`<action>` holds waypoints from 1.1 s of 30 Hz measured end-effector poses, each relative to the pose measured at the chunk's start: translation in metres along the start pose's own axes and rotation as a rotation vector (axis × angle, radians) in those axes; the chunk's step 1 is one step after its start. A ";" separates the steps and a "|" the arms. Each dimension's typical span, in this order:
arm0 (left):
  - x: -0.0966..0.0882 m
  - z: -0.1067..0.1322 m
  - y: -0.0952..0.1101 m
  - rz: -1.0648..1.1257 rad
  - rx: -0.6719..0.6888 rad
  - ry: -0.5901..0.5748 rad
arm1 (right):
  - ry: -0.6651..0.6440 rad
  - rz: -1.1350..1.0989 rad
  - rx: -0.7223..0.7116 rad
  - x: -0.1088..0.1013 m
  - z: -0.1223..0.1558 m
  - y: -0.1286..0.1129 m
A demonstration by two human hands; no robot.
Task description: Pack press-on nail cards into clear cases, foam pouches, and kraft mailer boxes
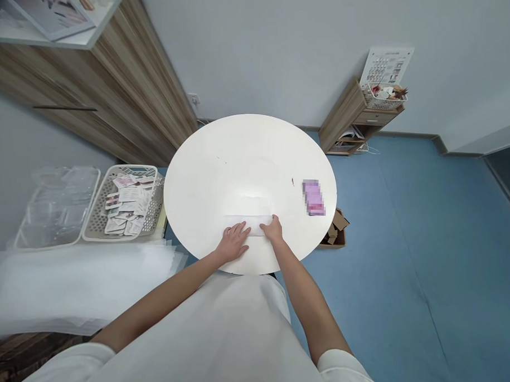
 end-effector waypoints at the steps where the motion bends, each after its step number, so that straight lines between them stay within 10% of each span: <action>1: -0.001 0.000 0.000 -0.001 -0.001 -0.005 | -0.014 -0.018 0.025 -0.001 -0.001 -0.001; 19: -0.001 0.007 0.005 0.041 0.138 -0.027 | 0.189 -0.094 -0.065 -0.002 0.047 0.010; 33: -0.004 0.024 0.017 0.021 0.327 -0.008 | -0.165 -0.049 -0.062 0.012 0.054 0.002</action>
Point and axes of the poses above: each hand's wrist, its own z-axis away from the middle knuckle, its own x-axis out of the palm, y = z × x, the point moved 3 cm from there along -z, towards the middle knuckle, and after that the axes turned 4 degrees about -z, right-handed, at the moved point
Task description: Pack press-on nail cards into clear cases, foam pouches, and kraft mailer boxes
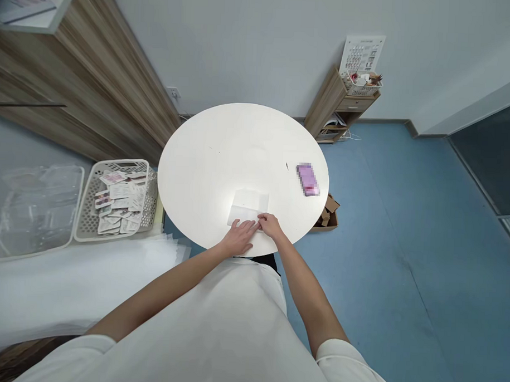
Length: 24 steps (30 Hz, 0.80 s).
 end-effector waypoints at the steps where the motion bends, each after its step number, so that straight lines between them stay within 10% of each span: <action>1: 0.002 0.000 0.001 -0.006 0.003 -0.015 | 0.012 0.069 -0.036 -0.003 0.001 0.000; 10: -0.002 0.003 -0.012 0.088 -0.028 -0.002 | 0.125 0.653 -0.321 0.018 0.021 0.012; 17: 0.021 0.051 -0.051 0.501 -0.939 0.222 | 0.072 0.574 -0.313 0.040 0.006 0.001; 24: 0.025 0.049 -0.072 0.929 -1.268 0.290 | -0.053 0.519 -0.367 0.057 -0.002 -0.011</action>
Point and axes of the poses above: each hand's wrist, its own z-axis away from the middle knuckle, its own x-axis out of the palm, y = z × x, the point moved 3 cm from there along -z, towards the middle knuckle, and after that the axes turned 4 degrees about -z, right-handed, at the moved point
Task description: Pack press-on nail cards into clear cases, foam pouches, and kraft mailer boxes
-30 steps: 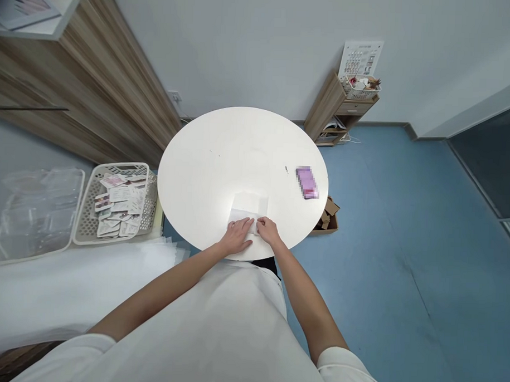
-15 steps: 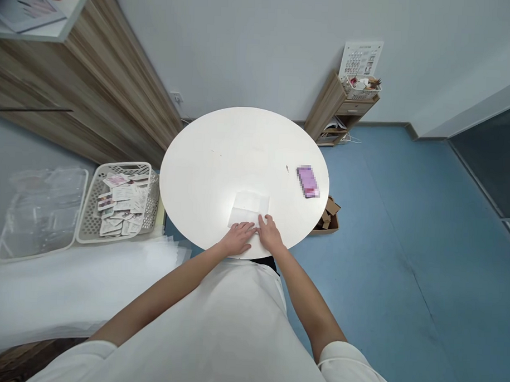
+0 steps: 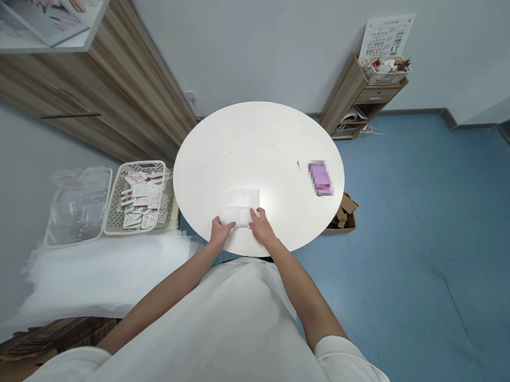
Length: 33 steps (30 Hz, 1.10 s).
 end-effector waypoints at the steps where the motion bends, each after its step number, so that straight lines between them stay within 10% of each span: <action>1: -0.003 -0.003 0.002 0.017 -0.032 -0.009 | -0.003 -0.002 -0.001 0.001 0.000 0.000; 12: -0.015 -0.017 0.028 -0.054 0.151 -0.171 | 0.065 0.141 -0.055 -0.009 -0.004 0.001; 20: 0.015 0.001 0.062 -0.208 0.391 -0.229 | 0.002 -0.052 0.039 -0.009 -0.010 0.002; 33: 0.018 0.008 0.053 -0.276 0.542 -0.225 | 0.103 -0.322 0.070 -0.003 -0.018 0.008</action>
Point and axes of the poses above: each hand's wrist, its own z-axis away from the middle knuckle, its own x-axis out of the palm, y = z × x, the point moved 3 cm from there along -z, towards the middle knuckle, and after that the axes turned 4 degrees about -z, right-handed, at the moved point
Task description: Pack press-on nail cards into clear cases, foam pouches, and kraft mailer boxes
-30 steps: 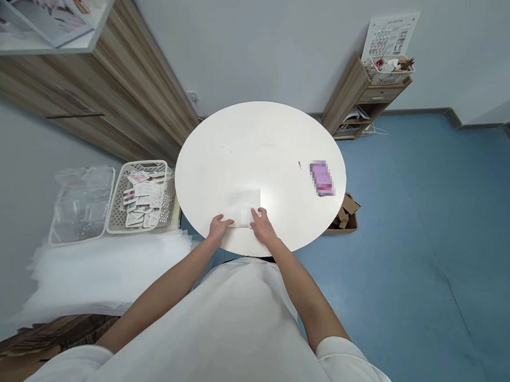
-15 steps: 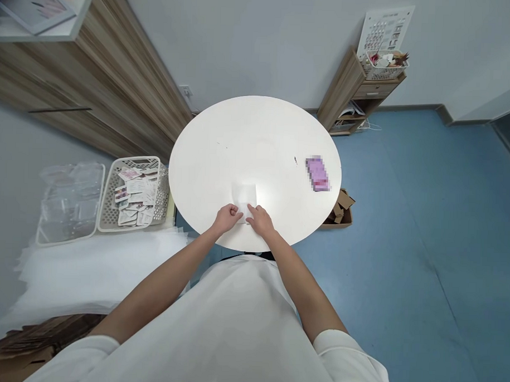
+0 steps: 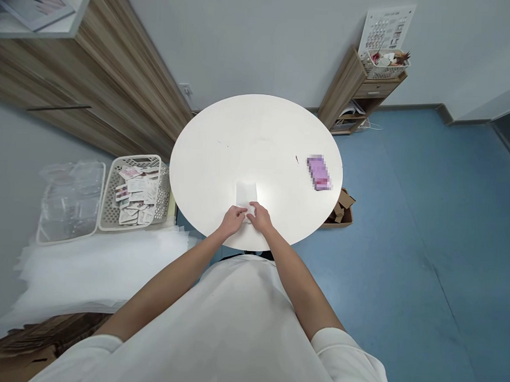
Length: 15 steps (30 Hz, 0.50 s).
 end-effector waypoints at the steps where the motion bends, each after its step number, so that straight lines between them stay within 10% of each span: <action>1: -0.001 0.001 -0.001 -0.042 0.060 0.043 | -0.011 -0.015 -0.010 0.000 0.000 0.001; 7: -0.001 -0.002 -0.006 -0.331 0.398 0.096 | -0.059 0.041 -0.128 -0.006 0.007 0.006; 15: 0.000 -0.012 -0.014 -0.360 0.412 0.014 | -0.284 0.336 -0.391 -0.017 0.011 0.001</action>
Point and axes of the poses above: each hand's wrist, its own z-axis away from the middle knuckle, its own x-axis out of the palm, y = z × x, the point moved 3 cm from there along -z, towards the middle knuckle, and after that the axes turned 4 degrees about -z, right-handed, at the moved point
